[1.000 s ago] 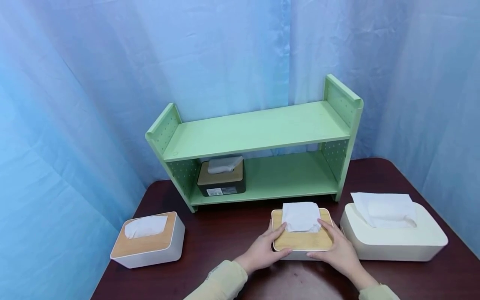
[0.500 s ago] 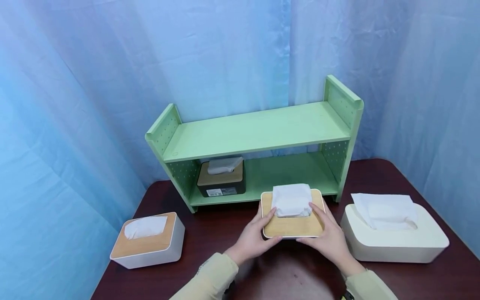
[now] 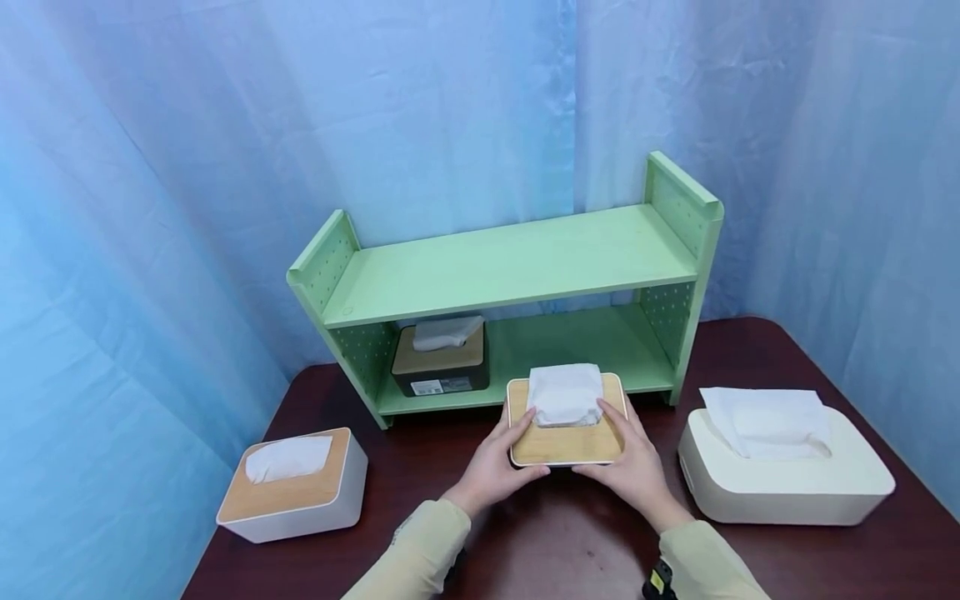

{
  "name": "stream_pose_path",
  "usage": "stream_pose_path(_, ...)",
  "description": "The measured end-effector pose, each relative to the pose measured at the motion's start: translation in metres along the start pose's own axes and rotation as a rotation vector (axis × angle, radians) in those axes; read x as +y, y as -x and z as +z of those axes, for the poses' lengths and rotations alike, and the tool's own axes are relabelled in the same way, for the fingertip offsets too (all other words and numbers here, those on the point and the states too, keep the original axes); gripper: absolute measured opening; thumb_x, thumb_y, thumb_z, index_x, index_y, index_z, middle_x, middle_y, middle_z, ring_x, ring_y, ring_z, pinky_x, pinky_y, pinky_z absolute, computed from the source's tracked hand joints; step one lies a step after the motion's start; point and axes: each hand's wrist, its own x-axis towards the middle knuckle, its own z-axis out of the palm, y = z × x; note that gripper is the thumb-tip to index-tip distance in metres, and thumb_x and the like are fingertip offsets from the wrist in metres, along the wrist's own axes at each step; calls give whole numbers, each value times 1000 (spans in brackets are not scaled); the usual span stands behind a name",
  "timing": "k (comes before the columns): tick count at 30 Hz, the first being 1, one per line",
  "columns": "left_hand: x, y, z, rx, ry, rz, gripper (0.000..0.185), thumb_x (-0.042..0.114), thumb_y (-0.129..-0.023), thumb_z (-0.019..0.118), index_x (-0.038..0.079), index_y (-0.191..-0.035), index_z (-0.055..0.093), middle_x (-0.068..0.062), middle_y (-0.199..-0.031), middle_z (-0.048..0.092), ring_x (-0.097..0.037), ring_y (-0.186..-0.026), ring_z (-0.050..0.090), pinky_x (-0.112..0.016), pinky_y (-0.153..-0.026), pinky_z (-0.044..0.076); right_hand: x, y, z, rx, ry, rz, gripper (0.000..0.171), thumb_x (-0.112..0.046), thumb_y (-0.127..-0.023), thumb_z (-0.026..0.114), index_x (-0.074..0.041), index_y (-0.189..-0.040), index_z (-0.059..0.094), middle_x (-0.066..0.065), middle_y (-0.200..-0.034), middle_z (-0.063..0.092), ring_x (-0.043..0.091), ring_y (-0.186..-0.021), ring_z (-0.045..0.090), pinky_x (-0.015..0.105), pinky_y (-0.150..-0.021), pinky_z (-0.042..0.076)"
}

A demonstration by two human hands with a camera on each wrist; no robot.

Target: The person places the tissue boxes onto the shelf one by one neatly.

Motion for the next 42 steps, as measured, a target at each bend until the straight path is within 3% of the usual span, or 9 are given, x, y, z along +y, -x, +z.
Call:
stream_pose_path(5,-1,0,1,1,8,0,83,30,-77,79,23,-147,35,-13,-158,12,-26,-137,36,-28,-103,40,2,0,2,8,11,-12,98,-20,-56,92,-9,-141,44,23,-155,16,41,-134,28,21,-97,27)
stream_pose_path(10,2,-2,-1,14,12,-8,81,28,-78,79,21,-147,36,-14,-158,13,-27,-136,37,-29,-103,41,0,-5,-1,-17,21,-12,99,-23,-57,91,-9,-142,42,20,-157,14,41,-134,28,15,-95,25)
stream_pose_path(15,7,-7,-5,8,19,-50,81,31,-79,77,21,-147,35,-13,-158,15,-27,-137,35,-31,-103,41,-4,-16,-8,-63,26,-7,99,-24,-58,91,-6,-142,41,27,-154,16,45,-132,29,51,-96,34)
stream_pose_path(17,8,-10,-6,12,23,-61,81,31,-79,77,21,-147,36,-14,-158,15,-28,-137,35,-31,-103,41,-6,-21,-11,-90,32,-1,99,-26,-59,90,-6,-143,40,30,-152,16,47,-131,30,58,-94,34)
stream_pose_path(25,7,-23,-11,39,20,-83,78,34,-79,77,19,-146,39,-14,-157,20,-27,-137,37,-32,-103,41,-12,-38,-18,-155,91,-23,94,-30,-64,87,-7,-142,40,35,-149,18,51,-131,30,60,-94,37)
stream_pose_path(34,12,-38,-21,82,-4,-109,71,35,-82,73,11,-142,44,-16,-152,32,-28,-133,42,-37,-103,42,-22,-51,-20,-85,119,-1,86,-31,-69,85,-4,-140,44,36,-143,31,53,-130,30,64,-97,33)
stream_pose_path(42,15,-51,-28,103,-19,-128,64,33,-84,72,11,-139,47,-19,-146,40,-28,-126,49,-39,-101,44,-23,-62,-18,-10,122,-28,76,-24,-71,83,0,-134,48,32,-137,41,49,-127,36,62,-98,32)
